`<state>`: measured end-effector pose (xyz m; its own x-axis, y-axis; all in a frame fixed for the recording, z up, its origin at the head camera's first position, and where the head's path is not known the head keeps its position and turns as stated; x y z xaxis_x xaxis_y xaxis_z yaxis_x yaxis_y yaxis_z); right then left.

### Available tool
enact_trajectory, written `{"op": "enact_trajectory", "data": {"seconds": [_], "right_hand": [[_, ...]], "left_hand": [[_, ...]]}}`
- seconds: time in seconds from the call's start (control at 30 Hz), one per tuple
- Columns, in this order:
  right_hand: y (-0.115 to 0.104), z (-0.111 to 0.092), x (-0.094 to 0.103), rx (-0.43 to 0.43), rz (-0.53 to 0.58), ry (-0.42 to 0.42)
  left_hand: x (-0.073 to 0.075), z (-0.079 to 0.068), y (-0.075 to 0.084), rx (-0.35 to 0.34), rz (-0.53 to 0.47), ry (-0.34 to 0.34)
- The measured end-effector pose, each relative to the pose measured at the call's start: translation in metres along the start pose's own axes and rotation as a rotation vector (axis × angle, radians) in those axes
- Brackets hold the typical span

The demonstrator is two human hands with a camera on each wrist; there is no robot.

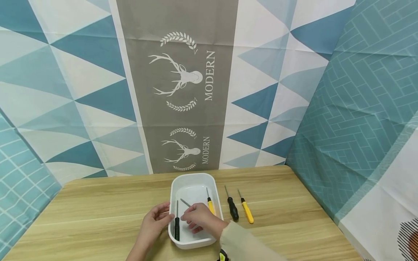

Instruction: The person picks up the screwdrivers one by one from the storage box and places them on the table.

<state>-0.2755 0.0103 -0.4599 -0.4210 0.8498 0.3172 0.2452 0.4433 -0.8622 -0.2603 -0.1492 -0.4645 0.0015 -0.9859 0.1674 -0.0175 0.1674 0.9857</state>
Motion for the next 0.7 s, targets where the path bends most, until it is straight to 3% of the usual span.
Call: {"op": "enact_trajectory", "data": {"seconds": [0.7], "right_hand": [[0.003, 0.004, -0.017, -0.026, 0.067, 0.008]], "left_hand": [[0.0, 0.001, 0.0, -0.011, -0.015, -0.008]]}}
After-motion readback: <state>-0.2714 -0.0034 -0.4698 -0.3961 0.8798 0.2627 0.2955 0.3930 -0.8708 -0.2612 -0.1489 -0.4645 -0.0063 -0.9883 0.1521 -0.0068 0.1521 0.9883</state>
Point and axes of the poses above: each hand's wrist, its own z-axis towards the middle knuckle, its own x-axis out of the back of the hand, y = z × x, the point moved 8 cm from there along z, towards the middle knuckle, and after that the axes turned 7 degrees about -y, right-handed, at the moved point
